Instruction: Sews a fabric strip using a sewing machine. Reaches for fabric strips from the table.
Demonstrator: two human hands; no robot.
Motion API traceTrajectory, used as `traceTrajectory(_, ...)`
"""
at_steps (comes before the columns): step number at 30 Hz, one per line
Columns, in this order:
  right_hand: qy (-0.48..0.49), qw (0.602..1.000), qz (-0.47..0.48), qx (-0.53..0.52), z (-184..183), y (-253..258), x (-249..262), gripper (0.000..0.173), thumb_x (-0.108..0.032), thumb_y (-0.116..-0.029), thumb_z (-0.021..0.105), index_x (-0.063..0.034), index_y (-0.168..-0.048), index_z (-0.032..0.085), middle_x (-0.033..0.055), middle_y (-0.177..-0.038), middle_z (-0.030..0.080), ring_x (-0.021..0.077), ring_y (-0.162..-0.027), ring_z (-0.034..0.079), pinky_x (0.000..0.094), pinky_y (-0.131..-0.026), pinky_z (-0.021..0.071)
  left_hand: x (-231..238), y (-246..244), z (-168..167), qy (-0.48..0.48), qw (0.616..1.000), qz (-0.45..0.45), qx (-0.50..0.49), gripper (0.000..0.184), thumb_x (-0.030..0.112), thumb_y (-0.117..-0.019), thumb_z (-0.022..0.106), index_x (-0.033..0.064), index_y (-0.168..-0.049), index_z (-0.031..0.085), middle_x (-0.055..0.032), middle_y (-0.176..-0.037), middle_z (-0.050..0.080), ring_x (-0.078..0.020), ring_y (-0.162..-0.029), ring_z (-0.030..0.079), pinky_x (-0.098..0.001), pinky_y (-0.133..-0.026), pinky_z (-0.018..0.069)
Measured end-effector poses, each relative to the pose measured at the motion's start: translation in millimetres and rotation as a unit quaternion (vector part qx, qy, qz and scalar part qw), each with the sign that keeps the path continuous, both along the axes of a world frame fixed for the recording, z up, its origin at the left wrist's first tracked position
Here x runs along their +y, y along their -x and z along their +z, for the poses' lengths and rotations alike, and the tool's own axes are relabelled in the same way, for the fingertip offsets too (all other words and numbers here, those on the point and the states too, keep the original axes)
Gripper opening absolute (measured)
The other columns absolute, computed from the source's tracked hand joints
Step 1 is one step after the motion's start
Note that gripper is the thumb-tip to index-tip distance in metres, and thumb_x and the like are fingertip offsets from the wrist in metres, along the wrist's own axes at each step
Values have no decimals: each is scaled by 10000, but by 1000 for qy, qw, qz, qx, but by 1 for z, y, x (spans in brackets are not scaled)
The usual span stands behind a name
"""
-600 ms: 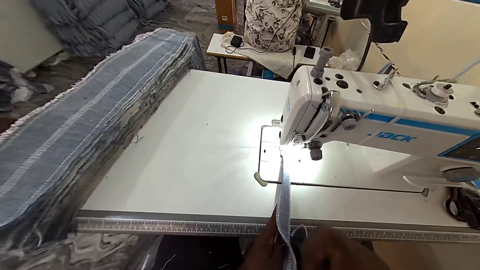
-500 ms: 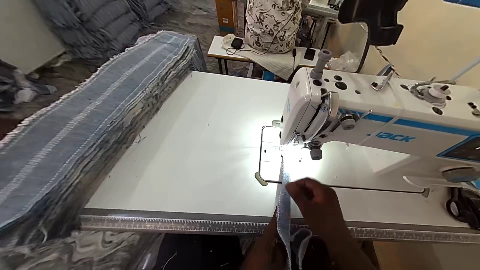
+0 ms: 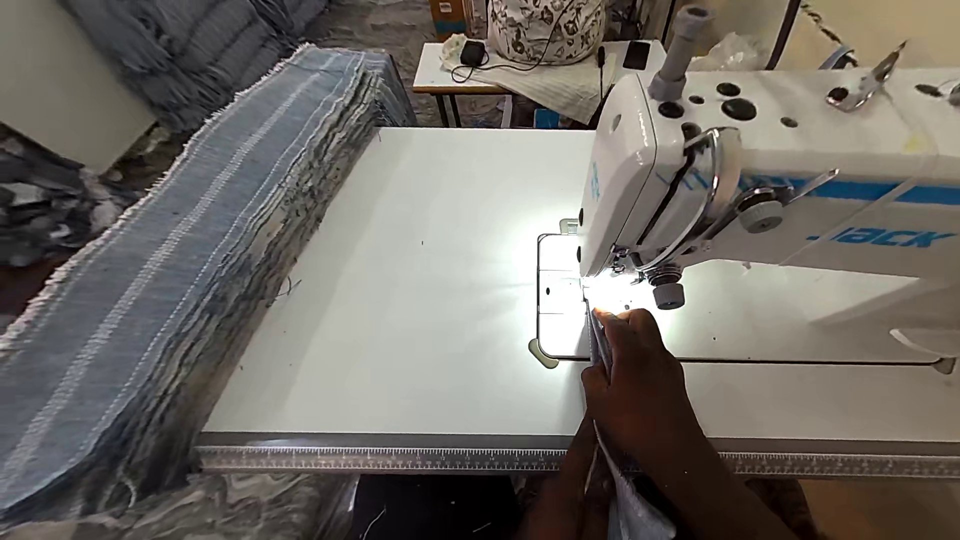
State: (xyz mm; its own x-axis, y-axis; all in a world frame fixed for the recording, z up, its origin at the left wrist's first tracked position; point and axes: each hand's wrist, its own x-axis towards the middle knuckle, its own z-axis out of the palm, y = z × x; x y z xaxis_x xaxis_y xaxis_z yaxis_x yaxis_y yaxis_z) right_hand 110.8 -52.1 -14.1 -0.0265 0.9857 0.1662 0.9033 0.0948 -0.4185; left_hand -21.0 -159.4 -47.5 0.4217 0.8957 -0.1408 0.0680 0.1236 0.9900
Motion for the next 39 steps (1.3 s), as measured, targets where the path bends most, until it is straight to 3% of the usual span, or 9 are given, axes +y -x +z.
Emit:
traceTrajectory(4, -2, 1000, -2, 9, -1, -1, 0, 552, -107, -805, 737, -60, -1348, 644, 118, -1150, 587, 235, -898, 644, 381, -686, 572, 2, 0, 2, 30, 999, -15, -38, 651, 59, -1082, 443, -78, -1606, 82, -173, -1660, 285, -123, -1445, 446, -290, -1180, 423)
traceTrajectory(12, 9, 1000, -3, 14, 2, -3, 0, 552, -106, -816, 740, -65, -1358, 640, 111, -1145, 576, 222, -881, 639, 365, -676, 569, 2, -3, 3, 38, 998, -5, -51, 657, 25, -1072, 442, -77, -1607, 75, -181, -1672, 249, -125, -1458, 427, -280, -1183, 413)
traceTrajectory(19, 1, 1000, 7, 14, 0, -5, -1, 555, -136, -820, 726, -60, -1363, 637, 113, -1135, 583, 225, -900, 633, 377, -684, 561, 0, -2, 0, 31, 999, -3, -29, 654, 70, -1079, 453, -43, -1618, 101, -139, -1640, 345, -104, -1392, 507, -287, -1142, 468)
traceTrajectory(28, 2, 1000, 1, 9, 1, -1, 2, 545, -144, -833, 717, -46, -1362, 628, 128, -1128, 583, 227, -865, 634, 383, -652, 551, 1, -3, -3, 7, 1000, 4, 10, 624, 119, -1097, 446, -23, -1621, 139, -117, -1619, 392, -83, -1371, 526, -268, -1136, 473)
traceTrajectory(31, 101, 994, 0, 44, 18, -11, -27, 661, -310, -843, 700, -89, -1443, 534, 86, -1059, 655, 218, -771, 661, 441, -629, 571, 1, -2, -1, 2, 1000, 14, 28, 571, 134, -1090, 457, -21, -1594, 237, -92, -1479, 558, -61, -1251, 612, -267, -1074, 519)
traceTrajectory(33, 204, 977, 54, 39, 31, -29, -65, 549, -437, -830, 711, -122, -1269, 610, 32, -838, 701, 211, -684, 684, 478, -591, 573, 3, 2, -1, 7, 1000, 9, 28, 569, 125, -1082, 452, -19, -1593, 245, -88, -1444, 585, -68, -1224, 628, -285, -1068, 529)
traceTrajectory(35, 316, 933, 163, 58, 47, -49, -91, 439, -479, -906, 688, -103, -1127, 632, 65, -780, 684, 249, -711, 693, 521, -611, 562, 5, 3, 0, 26, 999, 6, 18, 583, 128, -1089, 443, -16, -1604, 210, -95, -1458, 570, -70, -1207, 636, -283, -1054, 535)
traceTrajectory(37, 319, 901, 257, 146, 47, -61, -105, 335, -422, -988, 641, -106, -882, 613, 47, -644, 565, 204, -579, 582, 443, -502, 450, 3, 1, 2, 41, 999, 17, -10, 582, 105, -1085, 440, 12, -1610, 207, -83, -1414, 597, -63, -1178, 644, -271, -1041, 536)
traceTrajectory(39, 303, 848, 339, 272, 37, -71, -101, 275, -308, -981, 682, -95, -827, 599, 22, -611, 515, 132, -518, 503, 332, -451, 391, 3, -1, 3, 51, 998, 20, -35, 593, 103, -1088, 441, 17, -1618, 190, -87, -1454, 572, -69, -1228, 621, -272, -1080, 513)
